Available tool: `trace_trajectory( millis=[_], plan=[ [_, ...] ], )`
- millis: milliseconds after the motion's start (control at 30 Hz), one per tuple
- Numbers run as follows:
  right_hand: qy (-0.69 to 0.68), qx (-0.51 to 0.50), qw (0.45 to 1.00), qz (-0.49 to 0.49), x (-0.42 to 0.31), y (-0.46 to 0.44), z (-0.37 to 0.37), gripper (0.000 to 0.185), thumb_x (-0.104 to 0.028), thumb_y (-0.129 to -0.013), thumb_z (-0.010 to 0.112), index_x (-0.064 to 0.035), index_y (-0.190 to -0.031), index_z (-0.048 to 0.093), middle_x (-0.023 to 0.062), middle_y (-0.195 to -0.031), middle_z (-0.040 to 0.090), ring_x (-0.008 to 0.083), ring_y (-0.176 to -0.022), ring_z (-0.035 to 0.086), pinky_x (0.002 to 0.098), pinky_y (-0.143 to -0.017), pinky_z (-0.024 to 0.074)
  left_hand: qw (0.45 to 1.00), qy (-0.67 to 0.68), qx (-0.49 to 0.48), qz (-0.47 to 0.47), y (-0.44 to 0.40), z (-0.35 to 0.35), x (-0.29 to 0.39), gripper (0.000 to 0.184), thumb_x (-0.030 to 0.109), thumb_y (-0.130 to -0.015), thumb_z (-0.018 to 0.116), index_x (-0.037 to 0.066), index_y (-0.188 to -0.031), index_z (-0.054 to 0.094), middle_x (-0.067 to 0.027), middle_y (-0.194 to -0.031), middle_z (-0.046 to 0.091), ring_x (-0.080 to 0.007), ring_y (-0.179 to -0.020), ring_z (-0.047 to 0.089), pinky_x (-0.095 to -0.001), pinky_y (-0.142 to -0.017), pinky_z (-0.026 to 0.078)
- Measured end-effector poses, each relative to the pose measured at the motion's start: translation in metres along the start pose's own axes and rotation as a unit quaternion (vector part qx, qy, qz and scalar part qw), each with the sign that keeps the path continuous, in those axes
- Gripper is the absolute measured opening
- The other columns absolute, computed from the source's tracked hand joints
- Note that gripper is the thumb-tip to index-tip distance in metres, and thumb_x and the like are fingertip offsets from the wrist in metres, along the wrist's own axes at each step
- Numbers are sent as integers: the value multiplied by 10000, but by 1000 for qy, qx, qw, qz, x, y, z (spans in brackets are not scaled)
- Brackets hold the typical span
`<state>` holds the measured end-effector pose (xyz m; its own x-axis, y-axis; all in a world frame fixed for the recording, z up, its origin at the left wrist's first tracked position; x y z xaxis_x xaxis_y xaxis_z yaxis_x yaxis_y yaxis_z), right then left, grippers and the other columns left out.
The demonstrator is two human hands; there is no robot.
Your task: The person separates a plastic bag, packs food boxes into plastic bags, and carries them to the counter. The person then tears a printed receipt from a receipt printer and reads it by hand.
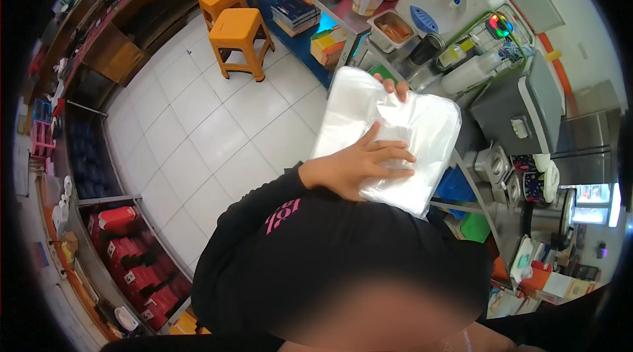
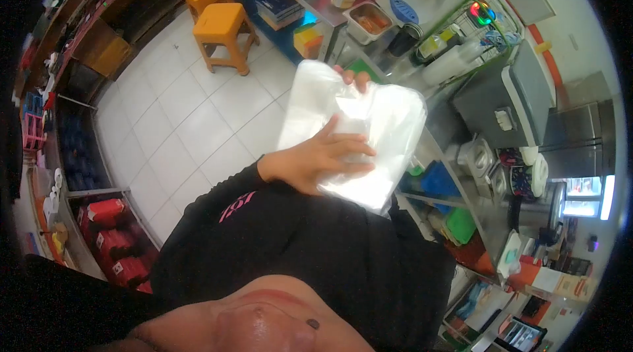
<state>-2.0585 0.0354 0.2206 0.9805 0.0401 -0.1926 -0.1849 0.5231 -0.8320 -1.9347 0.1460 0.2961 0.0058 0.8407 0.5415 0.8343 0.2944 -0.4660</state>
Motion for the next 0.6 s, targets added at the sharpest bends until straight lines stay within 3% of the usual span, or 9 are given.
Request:
trace_trajectory(
  millis=[133, 200, 233, 267, 333, 433, 467, 533, 600],
  plan=[
    [44, 22, 999, -9, -12, -15, 4, 383, -461, -937, 342, -105, -882, 472, 126, -1065, 490, 271, -1229, 310, 442, -1104, 110, 987, 156, 2, 47, 12, -24, -27, 645, 347, -703, 700, 135, -1273, 483, -86, -1353, 392, -279, -1291, 319, -575, -1032, 149],
    [43, 50, 996, 64, -22, -23, 22, 453, -512, -930, 287, -101, -862, 465, 102, -1006, 476, 258, -1217, 317, 476, -1037, 239, 947, 249, 203, -22, 19, -37, -42, 516, 276, -772, 673, 62, -1218, 526, -87, -1280, 443, -250, -1205, 410, -455, -999, 307],
    [135, 124, 982, 37, -20, -23, 33, 439, -491, -934, 312, -95, -825, 467, 98, -918, 470, 248, -1034, 405, 430, -976, 296, 947, 248, 204, -22, 16, -32, -39, 516, 276, -772, 673, 62, -1218, 526, -87, -1280, 443, -250, -1205, 410, -455, -999, 307],
    [135, 123, 983, 38, -13, -23, 43, 439, -491, -934, 312, -95, -825, 467, 98, -918, 470, 248, -1034, 405, 430, -976, 296, 923, 170, 324, -120, 9, -23, -34, 492, 215, -754, 688, 34, -1187, 539, -83, -1206, 474, -220, -1101, 445, -366, -903, 365],
    [403, 105, 909, -5, 3, -25, 56, 439, -482, -930, 318, -85, -801, 454, 101, -867, 474, 254, -937, 451, 404, -932, 336, 871, 85, 435, -213, 1, 6, -33, 469, 153, -736, 703, 7, -1156, 552, -79, -1132, 504, -190, -997, 481, -277, -807, 422],
    [589, 84, 804, 13, 11, -31, 94, 352, -411, -826, 516, -65, -764, 499, 102, -821, 478, 226, -837, 480, 366, -789, 384, 703, 226, 666, -105, -3, 39, -37, 290, 65, -795, 646, 8, -1058, 538, -83, -987, 507, -125, -846, 500, -223, -717, 437],
    [635, 120, 762, 29, 17, -35, 109, 301, -357, -795, 582, -64, -770, 518, 107, -815, 481, 224, -816, 477, 355, -761, 379, 704, 225, 665, -106, -9, 31, -29, 290, 65, -795, 646, 8, -1058, 538, -83, -987, 507, -125, -846, 500, -223, -717, 437],
    [684, 134, 715, 42, 35, -47, 121, 248, -304, -752, 588, -70, -813, 529, 113, -844, 480, 243, -843, 471, 362, -778, 372, 550, 506, 655, -114, -14, 28, -17, 279, 91, -831, 606, 7, -1073, 497, -87, -931, 526, -134, -825, 528, -226, -735, 448],
    [773, 143, 615, 60, 55, -65, 123, 264, -197, -667, 599, -83, -899, 550, 125, -903, 478, 282, -897, 457, 376, -812, 359, 553, 562, 607, -102, 2, 39, -30, 274, 169, -852, 574, 27, -1073, 494, -88, -933, 530, -149, -854, 534, -260, -767, 446]
  ],
)
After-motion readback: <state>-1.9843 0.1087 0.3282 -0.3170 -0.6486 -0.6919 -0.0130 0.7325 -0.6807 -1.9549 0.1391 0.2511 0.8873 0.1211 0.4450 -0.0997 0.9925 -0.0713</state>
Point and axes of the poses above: each hand's wrist, its own y-axis away from the middle knuckle, its own z-axis out of the palm, x = y × z, the point moved 1 cm from there along -y, towards the middle knuckle
